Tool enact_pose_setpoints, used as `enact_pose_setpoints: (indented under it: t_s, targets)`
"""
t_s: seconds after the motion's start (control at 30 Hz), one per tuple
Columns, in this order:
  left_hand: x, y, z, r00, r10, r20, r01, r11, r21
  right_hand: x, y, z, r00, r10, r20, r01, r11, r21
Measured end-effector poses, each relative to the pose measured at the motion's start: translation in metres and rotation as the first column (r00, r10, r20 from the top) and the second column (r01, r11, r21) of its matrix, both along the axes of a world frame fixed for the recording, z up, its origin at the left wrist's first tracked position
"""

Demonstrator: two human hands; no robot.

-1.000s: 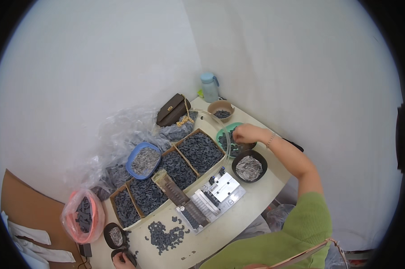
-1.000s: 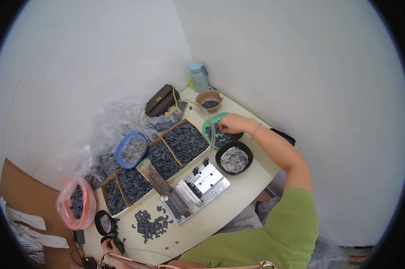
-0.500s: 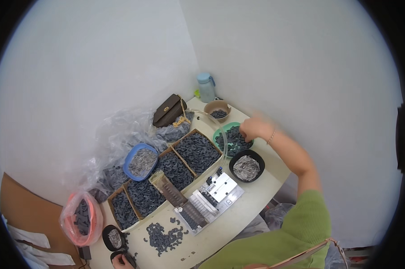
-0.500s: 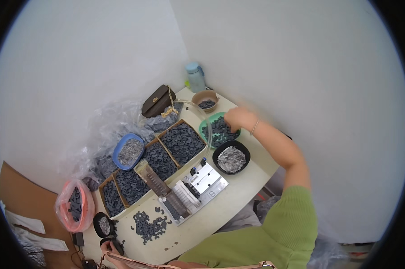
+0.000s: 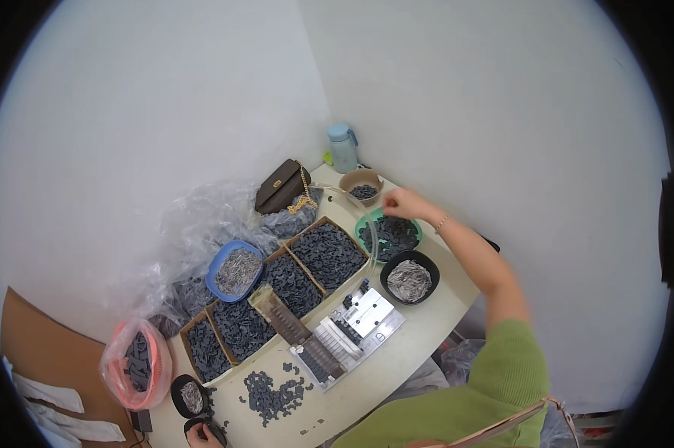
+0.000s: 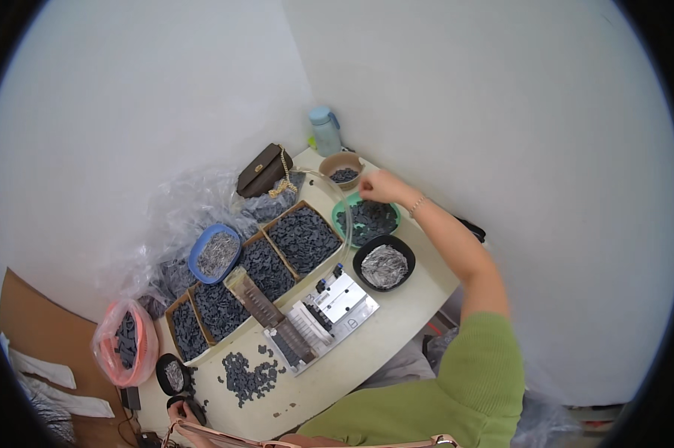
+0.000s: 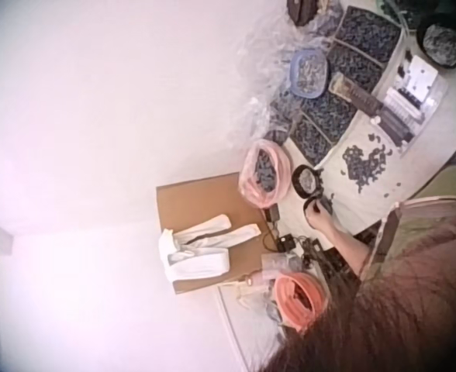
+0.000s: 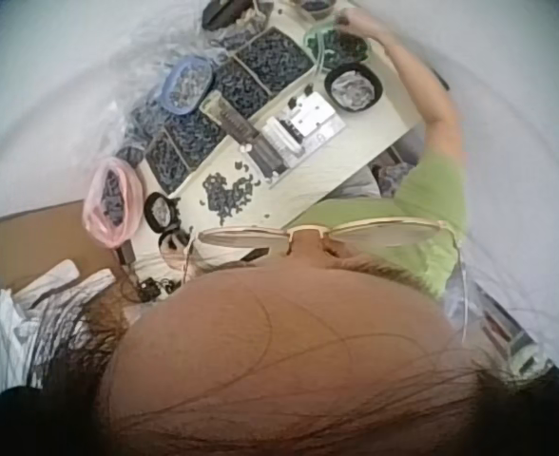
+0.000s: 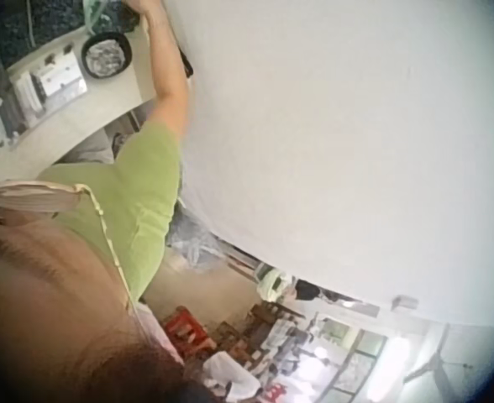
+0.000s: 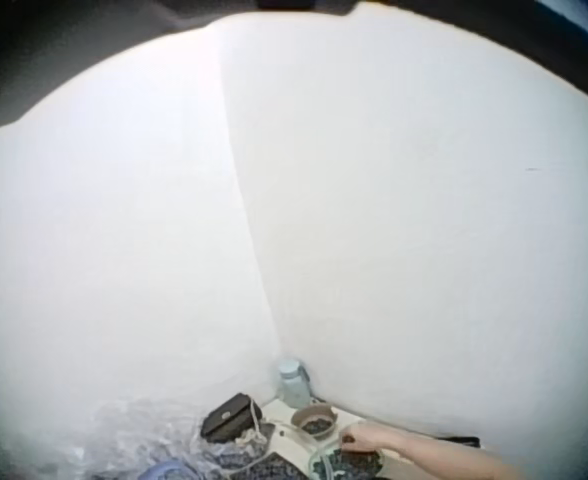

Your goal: The person picks up metal pins and small dark components by hand, placing them into a specialized assembly jig on a workbench.

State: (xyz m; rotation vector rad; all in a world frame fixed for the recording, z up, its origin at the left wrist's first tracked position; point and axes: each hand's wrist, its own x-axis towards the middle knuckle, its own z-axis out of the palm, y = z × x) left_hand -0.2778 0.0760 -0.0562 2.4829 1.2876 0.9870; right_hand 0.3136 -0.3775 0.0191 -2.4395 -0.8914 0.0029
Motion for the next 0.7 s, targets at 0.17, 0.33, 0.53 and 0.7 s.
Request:
enact_pose_setpoints:
  t_s: [0.17, 0.33, 0.53, 0.7]
  targets:
    - [0.005, -0.005, 0.007, 1.000, -0.023, -0.010, 0.023, 0.999, -0.030, 0.021, 0.030, 0.002, 0.988, -0.131, -0.078, 0.149, 0.720, 0.678]
    - [0.007, -0.013, 0.013, 0.999, -0.040, 0.000, 0.040, 0.999, -0.030, 0.011, 0.014, 0.010, 0.995, -0.081, 0.063, 0.080, 0.997, 0.022]
    - [0.001, 0.010, -0.011, 1.000, -0.005, 0.009, 0.004, 0.992, 0.123, -0.025, 0.004, -0.032, 0.953, 0.141, 0.269, -0.077, 0.968, -0.237]
    - [-0.004, 0.011, 0.001, 0.996, -0.032, -0.084, 0.029, 0.999, -0.046, -0.025, -0.001, -0.018, 0.962, 0.047, 0.269, -0.027, 0.997, -0.077]
